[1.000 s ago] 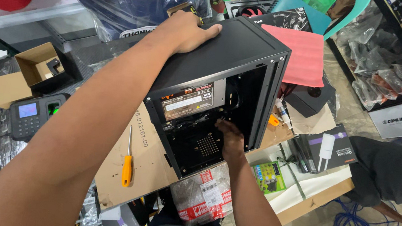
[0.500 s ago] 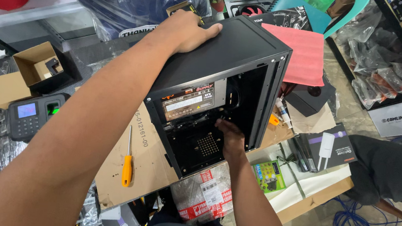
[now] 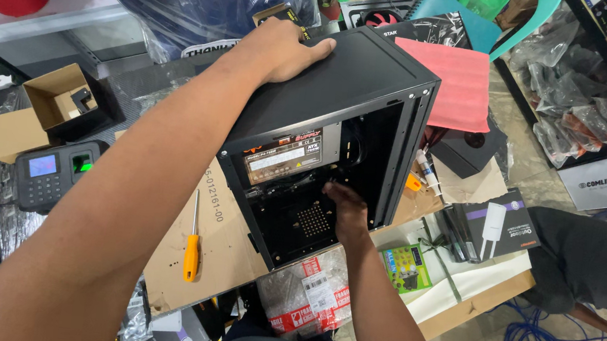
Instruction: The person works on a desktop computer case on a cluttered workbench, holding the case steady while reaching inside to handle internal components and screws. They reposition and rotate the case, pick up a hard drive from the bench, and use a screwdriver on the case near the end.
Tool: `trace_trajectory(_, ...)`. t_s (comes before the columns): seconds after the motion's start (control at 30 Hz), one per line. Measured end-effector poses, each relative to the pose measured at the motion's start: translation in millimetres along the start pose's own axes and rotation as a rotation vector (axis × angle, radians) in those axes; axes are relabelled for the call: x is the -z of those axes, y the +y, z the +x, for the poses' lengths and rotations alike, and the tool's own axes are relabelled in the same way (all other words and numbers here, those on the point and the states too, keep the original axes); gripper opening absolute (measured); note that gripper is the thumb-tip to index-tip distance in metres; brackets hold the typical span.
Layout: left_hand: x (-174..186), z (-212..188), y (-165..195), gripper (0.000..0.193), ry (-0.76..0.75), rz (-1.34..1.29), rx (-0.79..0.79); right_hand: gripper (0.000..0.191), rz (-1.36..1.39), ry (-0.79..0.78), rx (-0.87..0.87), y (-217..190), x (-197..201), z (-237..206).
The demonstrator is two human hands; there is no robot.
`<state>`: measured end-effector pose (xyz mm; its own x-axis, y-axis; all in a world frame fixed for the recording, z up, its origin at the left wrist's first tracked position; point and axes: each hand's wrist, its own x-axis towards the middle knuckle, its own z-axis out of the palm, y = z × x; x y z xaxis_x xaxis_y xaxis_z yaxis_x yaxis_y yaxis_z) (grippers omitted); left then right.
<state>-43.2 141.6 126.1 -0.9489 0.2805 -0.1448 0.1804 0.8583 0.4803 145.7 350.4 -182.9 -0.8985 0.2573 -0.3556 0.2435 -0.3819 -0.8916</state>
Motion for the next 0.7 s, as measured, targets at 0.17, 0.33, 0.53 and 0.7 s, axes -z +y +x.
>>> trace_trajectory(0.17, 0, -3, 1, 0.081, 0.003, 0.0, -0.006, 0.021, -0.318, -0.031, -0.124, 1, -1, -5)
trace_trajectory(0.33, -1, -4, 2, 0.081, 0.0, 0.005, -0.001, 0.02, -0.678, -0.03, 0.205, 14, -6, -7)
trace_trajectory(0.53, -4, -6, 3, 0.08, 0.028, -0.006, -0.014, 0.018, -0.541, 0.182, 0.245, 21, -2, -3)
trace_trajectory(0.7, -5, -7, 7, 0.079, 0.024, 0.02, -0.012, 0.022, -1.015, 0.275, 0.249, 20, 12, 15)
